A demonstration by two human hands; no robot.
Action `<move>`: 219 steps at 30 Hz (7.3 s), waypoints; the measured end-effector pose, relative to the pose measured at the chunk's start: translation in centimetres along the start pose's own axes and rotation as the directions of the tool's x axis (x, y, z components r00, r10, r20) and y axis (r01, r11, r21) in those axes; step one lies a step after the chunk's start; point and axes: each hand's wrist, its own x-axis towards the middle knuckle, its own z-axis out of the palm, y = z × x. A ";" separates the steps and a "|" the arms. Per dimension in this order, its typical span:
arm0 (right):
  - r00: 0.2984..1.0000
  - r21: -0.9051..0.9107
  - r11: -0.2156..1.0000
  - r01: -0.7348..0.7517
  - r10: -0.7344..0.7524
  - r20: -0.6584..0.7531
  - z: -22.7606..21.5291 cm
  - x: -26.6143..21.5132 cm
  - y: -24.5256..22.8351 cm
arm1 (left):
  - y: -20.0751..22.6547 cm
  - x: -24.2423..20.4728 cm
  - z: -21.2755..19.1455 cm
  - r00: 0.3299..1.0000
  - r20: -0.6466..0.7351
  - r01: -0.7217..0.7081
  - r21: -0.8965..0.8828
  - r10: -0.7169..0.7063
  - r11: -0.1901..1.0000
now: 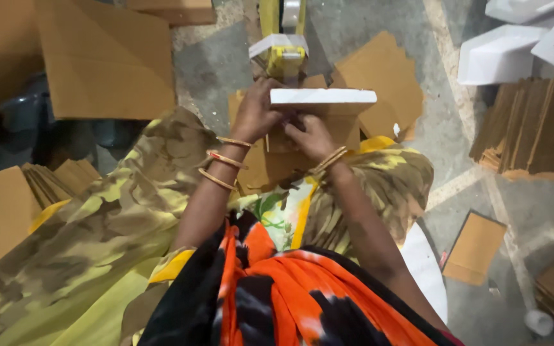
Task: The person assembles small cardboard boxes by inserting white foam inserts into the box base and then sealing the top flaps with tape from a handheld dispenser. The person repeats this process for multiple boxes.
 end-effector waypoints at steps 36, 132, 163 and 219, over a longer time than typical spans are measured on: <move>0.938 -0.024 0.994 -0.102 0.104 0.331 -4.0 6.3 -3.1 | 2.2 -7.4 -0.8 0.998 -0.020 0.048 -0.109 -0.051 0.993; 0.973 0.349 0.908 0.231 -0.212 -0.093 -5.8 4.1 -2.3 | 2.2 -0.9 -2.8 0.938 0.152 -0.322 0.719 0.312 0.616; 0.983 0.327 0.945 -0.009 0.068 -0.169 -4.4 0.9 2.8 | 5.0 -6.6 -2.4 0.866 0.261 -0.487 0.633 0.427 0.601; 0.996 0.629 0.772 -0.091 0.066 0.064 2.0 0.1 2.9 | 0.1 -0.3 -4.5 0.942 0.317 0.000 -0.341 0.115 0.940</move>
